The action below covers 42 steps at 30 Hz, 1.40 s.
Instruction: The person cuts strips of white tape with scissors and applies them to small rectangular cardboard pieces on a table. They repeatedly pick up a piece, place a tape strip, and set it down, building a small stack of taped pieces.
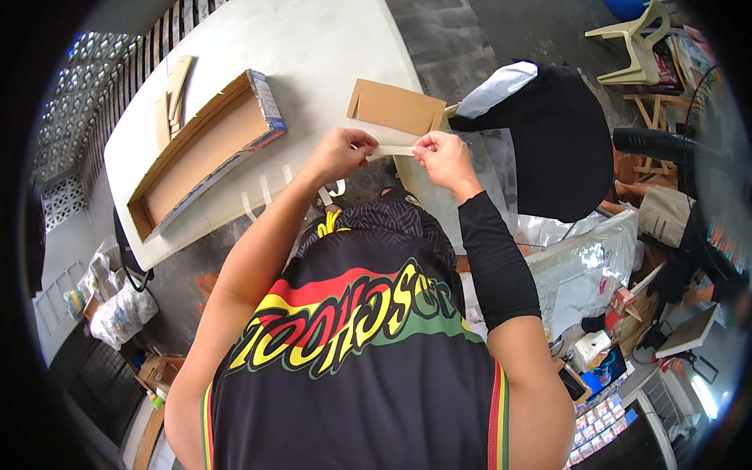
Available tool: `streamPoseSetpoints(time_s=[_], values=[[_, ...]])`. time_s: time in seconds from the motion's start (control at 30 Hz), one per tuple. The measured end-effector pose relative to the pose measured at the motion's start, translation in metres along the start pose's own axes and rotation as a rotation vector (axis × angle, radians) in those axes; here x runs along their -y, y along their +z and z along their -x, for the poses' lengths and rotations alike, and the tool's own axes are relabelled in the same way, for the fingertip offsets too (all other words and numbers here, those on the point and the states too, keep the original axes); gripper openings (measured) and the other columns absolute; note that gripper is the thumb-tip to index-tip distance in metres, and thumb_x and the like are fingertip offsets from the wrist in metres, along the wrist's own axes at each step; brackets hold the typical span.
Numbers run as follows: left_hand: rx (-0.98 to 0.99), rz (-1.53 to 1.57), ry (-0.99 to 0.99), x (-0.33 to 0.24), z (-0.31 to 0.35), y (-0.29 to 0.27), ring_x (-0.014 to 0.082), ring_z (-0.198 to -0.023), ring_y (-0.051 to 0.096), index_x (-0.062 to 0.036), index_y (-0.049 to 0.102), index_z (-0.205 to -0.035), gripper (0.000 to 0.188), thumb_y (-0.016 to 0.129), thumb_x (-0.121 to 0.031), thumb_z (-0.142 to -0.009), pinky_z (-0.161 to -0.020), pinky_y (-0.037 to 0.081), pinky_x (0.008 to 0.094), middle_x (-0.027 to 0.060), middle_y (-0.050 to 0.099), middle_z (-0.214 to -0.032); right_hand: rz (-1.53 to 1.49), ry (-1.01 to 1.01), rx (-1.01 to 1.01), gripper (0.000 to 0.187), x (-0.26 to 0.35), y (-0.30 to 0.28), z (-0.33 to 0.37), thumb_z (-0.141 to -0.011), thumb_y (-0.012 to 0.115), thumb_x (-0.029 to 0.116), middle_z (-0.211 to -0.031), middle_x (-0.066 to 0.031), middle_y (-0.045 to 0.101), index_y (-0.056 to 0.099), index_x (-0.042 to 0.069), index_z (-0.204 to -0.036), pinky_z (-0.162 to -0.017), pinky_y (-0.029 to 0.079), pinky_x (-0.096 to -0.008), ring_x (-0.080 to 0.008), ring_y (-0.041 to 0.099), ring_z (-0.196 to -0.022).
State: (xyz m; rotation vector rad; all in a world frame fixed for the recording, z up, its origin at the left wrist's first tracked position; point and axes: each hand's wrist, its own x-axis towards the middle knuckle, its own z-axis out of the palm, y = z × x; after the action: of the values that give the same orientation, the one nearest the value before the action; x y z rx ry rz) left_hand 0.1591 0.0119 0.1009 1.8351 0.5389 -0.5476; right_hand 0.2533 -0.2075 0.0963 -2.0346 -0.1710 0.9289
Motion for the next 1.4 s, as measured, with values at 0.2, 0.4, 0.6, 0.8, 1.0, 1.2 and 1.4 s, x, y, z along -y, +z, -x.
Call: streamPoseSetpoints(time_s=[0.2,0.4,0.6,0.8,1.0,1.2,1.4], values=[[-0.026,0.092,0.034,0.0,-0.017,-0.005,0.0114,-0.076,0.068,0.0009,0.074,-0.11,0.021,0.061,-0.005,-0.095,-0.063,0.052,0.0269,0.0069,0.071,-0.09,-0.043,-0.012,-0.156,0.011,-0.018,0.007,-0.011,-0.086,0.075,0.013,-0.079,-0.0056,0.073,0.073,0.003,-0.091,-0.068,0.053,-0.0306,-0.0131,0.068,-0.072],[-0.238,0.411,-0.095,0.006,-0.026,-0.006,0.0108,-0.075,0.066,0.0033,0.069,-0.108,0.019,0.071,-0.005,-0.091,-0.067,0.053,0.0251,0.0058,0.069,-0.085,-0.062,0.024,-0.183,0.013,-0.016,0.01,-0.018,-0.085,0.075,0.015,-0.081,-0.0069,0.074,0.073,0.003,-0.091,-0.07,0.054,-0.0326,-0.0164,0.069,-0.073],[-0.367,0.36,-0.056,0.012,-0.024,-0.005,0.0128,-0.076,0.068,0.004,0.064,-0.111,0.023,0.071,-0.003,-0.091,-0.065,0.055,0.027,0.0089,0.071,-0.088,0.118,-0.084,-0.245,0.01,-0.009,0.013,-0.017,-0.085,0.076,0.01,-0.075,-0.004,0.07,0.072,0.002,-0.09,-0.064,0.051,-0.0286,-0.01,0.064,-0.067],[-0.482,0.403,-0.16,0.015,-0.029,-0.005,0.0142,-0.075,0.069,0.0033,0.052,-0.123,0.042,0.074,-0.003,-0.088,-0.065,0.055,0.0268,0.0129,0.072,-0.086,0.131,-0.024,-0.271,0.018,-0.005,0.015,-0.02,-0.083,0.078,0.013,-0.081,-0.0074,0.074,0.069,0.003,-0.094,-0.066,0.053,-0.0324,-0.0158,0.069,-0.071],[-0.558,0.112,-0.146,0.014,-0.037,-0.009,0.0152,-0.07,0.07,0.0043,0.054,-0.11,0.041,0.08,-0.005,-0.081,-0.062,0.056,0.0276,0.014,0.073,-0.082,0.147,-0.009,-0.277,0.024,0.0,0.007,-0.025,-0.079,0.079,0.016,-0.086,-0.0131,0.073,0.066,0.003,-0.094,-0.076,0.056,-0.0391,-0.0279,0.073,-0.082],[-0.521,0.133,-0.241,0.007,-0.042,-0.011,0.0199,-0.075,0.071,0.0037,0.058,-0.104,0.039,0.082,-0.009,-0.077,-0.069,0.056,0.034,0.012,0.071,-0.082,0.196,0.007,-0.279,0.027,0.003,0.001,-0.029,-0.076,0.081,0.018,-0.085,-0.0123,0.073,0.065,0.003,-0.091,-0.076,0.055,-0.0391,-0.0283,0.072,-0.082],[-0.508,0.032,-0.256,0.005,-0.045,-0.015,0.019,-0.072,0.07,0.0025,0.059,-0.1,0.038,0.084,-0.012,-0.076,-0.068,0.056,0.0336,0.0121,0.071,-0.082,0.218,-0.002,-0.264,0.026,0.0,-0.001,-0.032,-0.076,0.081,0.019,-0.084,-0.0116,0.072,0.066,0.004,-0.091,-0.075,0.056,-0.0387,-0.0276,0.072,-0.08]])
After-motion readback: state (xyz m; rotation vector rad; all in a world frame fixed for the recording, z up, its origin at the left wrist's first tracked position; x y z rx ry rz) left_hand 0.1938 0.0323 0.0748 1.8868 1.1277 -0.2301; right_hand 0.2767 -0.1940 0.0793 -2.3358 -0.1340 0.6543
